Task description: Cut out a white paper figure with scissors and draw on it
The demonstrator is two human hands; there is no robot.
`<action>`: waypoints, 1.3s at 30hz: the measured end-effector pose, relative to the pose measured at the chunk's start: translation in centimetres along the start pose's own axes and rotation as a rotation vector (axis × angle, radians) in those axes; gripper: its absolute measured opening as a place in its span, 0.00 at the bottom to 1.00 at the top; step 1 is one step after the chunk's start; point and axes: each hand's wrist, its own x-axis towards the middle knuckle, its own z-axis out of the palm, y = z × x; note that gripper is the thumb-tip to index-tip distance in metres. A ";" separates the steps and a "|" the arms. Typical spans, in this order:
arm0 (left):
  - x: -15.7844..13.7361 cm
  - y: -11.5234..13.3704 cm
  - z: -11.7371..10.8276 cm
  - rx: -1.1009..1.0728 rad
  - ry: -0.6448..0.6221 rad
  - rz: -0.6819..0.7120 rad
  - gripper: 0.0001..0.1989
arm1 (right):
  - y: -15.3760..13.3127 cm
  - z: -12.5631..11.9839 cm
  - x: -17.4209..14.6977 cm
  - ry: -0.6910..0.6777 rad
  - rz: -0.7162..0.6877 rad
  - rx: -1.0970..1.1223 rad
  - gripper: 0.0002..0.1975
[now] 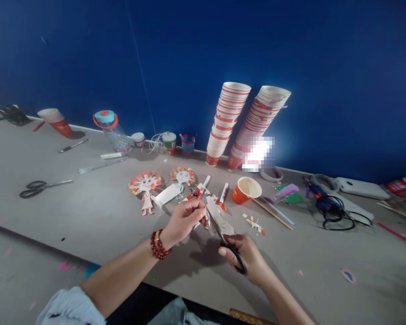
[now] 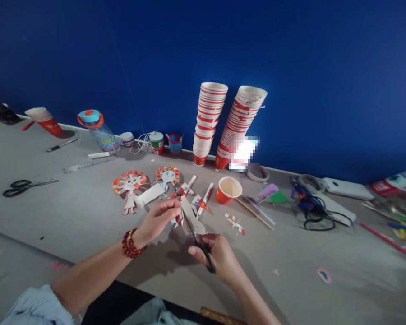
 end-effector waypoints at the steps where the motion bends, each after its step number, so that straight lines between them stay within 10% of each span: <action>1: 0.0 -0.1 0.0 -0.005 0.002 0.001 0.11 | 0.0 0.1 0.0 -0.022 0.032 0.045 0.31; 13: 0.4 0.1 -0.2 -0.100 0.186 0.017 0.12 | -0.6 -4.0 -1.6 -0.344 0.027 -0.004 0.24; 21: 0.4 -0.4 0.3 -0.146 0.151 -0.003 0.13 | -3.7 -2.9 -1.7 0.493 -0.508 -0.338 0.10; 29: -0.1 -0.8 0.9 -0.143 0.067 0.031 0.13 | -5.2 -0.7 0.5 0.584 -0.869 -0.996 0.08; 39: -0.5 0.0 1.4 -0.174 0.005 0.074 0.16 | -4.1 -1.1 0.9 0.616 -0.929 -0.985 0.08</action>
